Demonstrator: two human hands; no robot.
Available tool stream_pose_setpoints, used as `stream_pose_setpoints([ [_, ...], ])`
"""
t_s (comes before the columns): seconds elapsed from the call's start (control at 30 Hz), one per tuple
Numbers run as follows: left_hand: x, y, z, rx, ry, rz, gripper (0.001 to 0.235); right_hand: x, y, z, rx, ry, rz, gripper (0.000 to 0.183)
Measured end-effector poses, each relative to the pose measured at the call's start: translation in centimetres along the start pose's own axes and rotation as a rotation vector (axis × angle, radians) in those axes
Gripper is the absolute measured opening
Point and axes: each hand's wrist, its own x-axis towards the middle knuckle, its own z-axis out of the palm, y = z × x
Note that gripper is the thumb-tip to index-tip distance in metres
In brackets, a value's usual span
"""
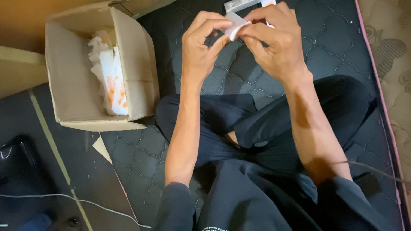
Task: The person is manually inserting small printed cards into clear plastic protective sleeves.
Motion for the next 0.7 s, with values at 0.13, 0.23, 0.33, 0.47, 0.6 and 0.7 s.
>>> stream_pose_setpoints([
  [0.13, -0.1, 0.1, 0.2, -0.065, 0.000, -0.002, 0.010, 0.5, -0.7, -0.2, 0.022, 0.036, 0.009, 0.014],
  [0.23, 0.2, 0.3, 0.3, -0.070, 0.006, -0.016, 0.008, 1.3, -1.3, -0.4, 0.129, 0.040, 0.030, 0.015],
  [0.33, -0.3, 0.1, 0.3, -0.046, 0.003, -0.079, 0.010, 0.3, -1.3, 0.3, 0.264, 0.119, 0.234, 0.031],
  [0.47, -0.2, -0.1, 0.2, -0.076, -0.091, -0.203, 0.014, -0.2, -0.6, 0.9, 0.362, 0.111, 0.357, 0.036],
  [0.6, 0.3, 0.2, 0.6, -0.119, -0.016, -0.186, 0.013, 0.0, -0.8, 1.1, 0.404, 0.106, 0.469, 0.007],
  [0.7, -0.2, -0.8, 1.1, -0.200, -0.027, -0.220, 0.016, -0.3, -0.4, 1.2, 0.476, 0.112, 0.539, 0.010],
])
